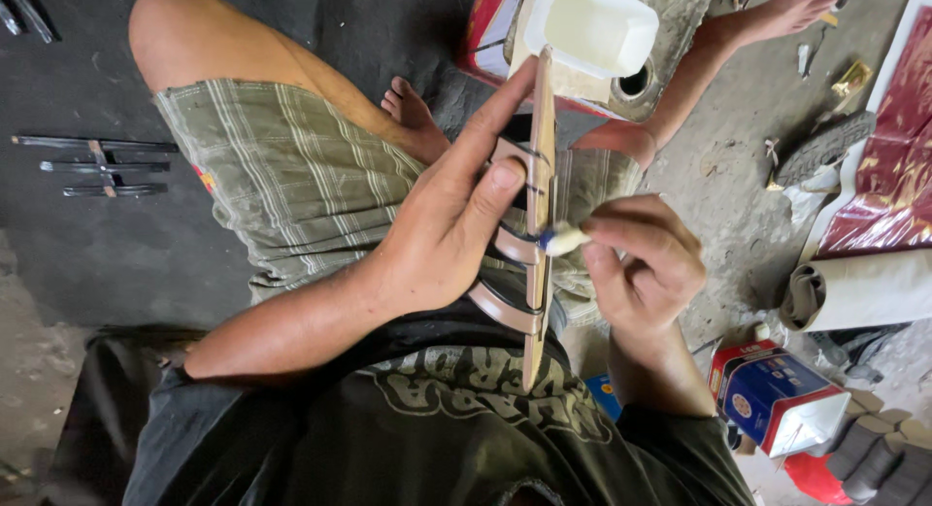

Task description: The person sits on the floor and applies a white substance to the straps of sandals using a toothbrush. They repeatedly dip the brush into a container and work on multiple sandals, placing each finished one aside.

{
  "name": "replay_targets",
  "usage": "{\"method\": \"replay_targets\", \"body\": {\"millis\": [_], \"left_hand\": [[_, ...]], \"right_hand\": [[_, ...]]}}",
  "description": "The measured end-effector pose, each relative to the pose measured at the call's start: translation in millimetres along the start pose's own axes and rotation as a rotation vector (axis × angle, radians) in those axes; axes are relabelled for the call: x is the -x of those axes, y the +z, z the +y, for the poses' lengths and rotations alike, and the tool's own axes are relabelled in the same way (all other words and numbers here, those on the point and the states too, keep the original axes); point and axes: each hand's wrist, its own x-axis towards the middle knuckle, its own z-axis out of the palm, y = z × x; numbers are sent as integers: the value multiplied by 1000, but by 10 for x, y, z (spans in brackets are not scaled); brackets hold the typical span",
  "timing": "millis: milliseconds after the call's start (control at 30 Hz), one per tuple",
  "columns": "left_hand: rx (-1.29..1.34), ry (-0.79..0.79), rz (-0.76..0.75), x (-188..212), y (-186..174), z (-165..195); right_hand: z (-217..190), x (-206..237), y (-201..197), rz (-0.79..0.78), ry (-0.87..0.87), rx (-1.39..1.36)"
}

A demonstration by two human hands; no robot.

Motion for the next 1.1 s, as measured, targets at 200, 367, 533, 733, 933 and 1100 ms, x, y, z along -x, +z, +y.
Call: {"method": "replay_targets", "body": {"millis": [200,367,533,733,933,1100], "left_hand": [[-200,-5,53,-34,-47,-81],[-48,29,19,-5,-14,-125],[-5,24,14,-9,-26,-95],[103,-109,-44,32,14,-74],[291,19,51,-46,-41,-353],[307,-39,-120,40,-77,-514]], "right_hand": [[-53,0,-57,-71,-81,52],[-96,-28,-122,-74,-102,149],[-119,-56,-152,-98,-113,156],[57,2,-120,-41,-87,180],[158,121,-40,-150,-82,-111],[165,166,10,-93,-123,67]]}}
